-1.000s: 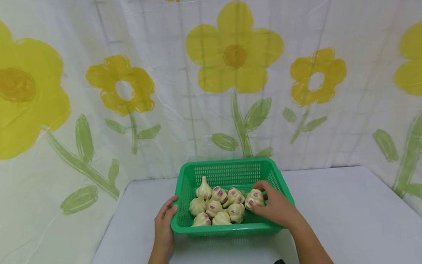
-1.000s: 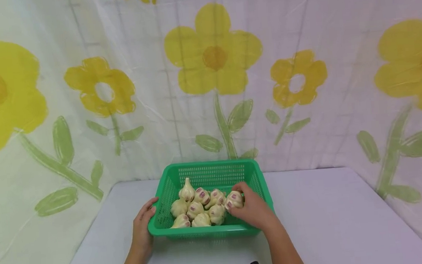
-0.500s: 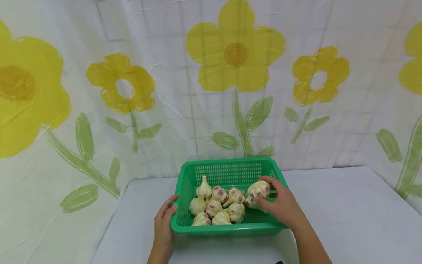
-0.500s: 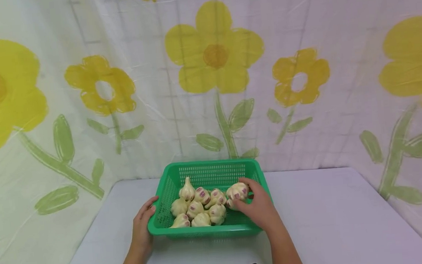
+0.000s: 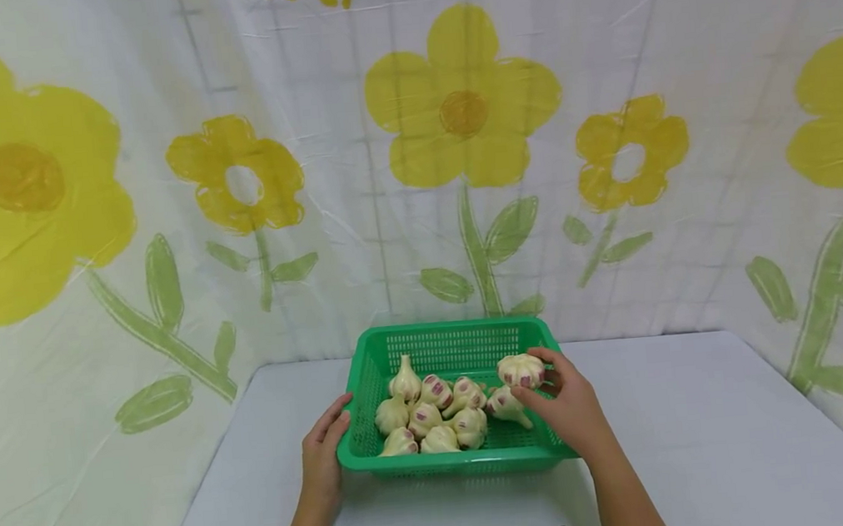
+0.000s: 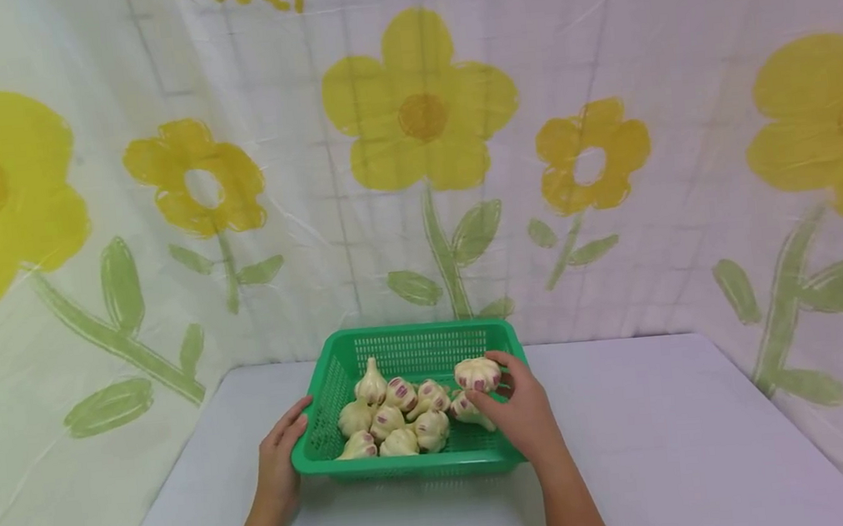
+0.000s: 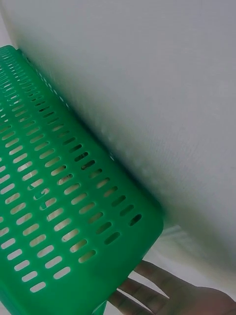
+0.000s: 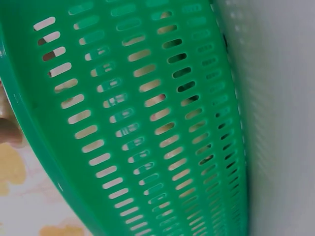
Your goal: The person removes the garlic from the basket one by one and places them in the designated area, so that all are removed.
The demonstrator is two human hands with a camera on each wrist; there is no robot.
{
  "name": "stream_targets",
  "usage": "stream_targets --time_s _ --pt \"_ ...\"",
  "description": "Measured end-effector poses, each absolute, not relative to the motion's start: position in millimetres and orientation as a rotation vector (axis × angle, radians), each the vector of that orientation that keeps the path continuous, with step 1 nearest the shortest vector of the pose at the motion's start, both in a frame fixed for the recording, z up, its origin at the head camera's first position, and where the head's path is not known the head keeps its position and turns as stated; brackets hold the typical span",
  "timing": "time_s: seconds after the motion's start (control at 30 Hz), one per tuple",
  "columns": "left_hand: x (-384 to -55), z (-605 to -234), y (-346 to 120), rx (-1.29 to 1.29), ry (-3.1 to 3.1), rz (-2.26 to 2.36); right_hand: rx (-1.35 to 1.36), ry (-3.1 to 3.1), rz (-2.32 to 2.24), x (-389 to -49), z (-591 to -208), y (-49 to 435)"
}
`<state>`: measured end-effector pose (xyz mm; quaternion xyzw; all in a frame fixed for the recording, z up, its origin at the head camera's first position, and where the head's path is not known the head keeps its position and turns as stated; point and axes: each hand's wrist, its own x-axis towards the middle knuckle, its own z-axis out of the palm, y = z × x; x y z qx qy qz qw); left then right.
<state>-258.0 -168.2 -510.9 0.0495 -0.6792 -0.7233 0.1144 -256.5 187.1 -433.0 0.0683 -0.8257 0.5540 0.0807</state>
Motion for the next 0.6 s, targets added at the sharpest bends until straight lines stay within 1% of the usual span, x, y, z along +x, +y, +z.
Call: stream_targets --time_s 0.3,0.6 --pt "-255 -512 -170 0.216 -1.957 -2.127 0.229 -2.449 1.596 -258 -432 189" --pt "-257 -510 -169 0.167 -1.958 -2.139 0.220 -2.373 1.646 -255 -432 201"
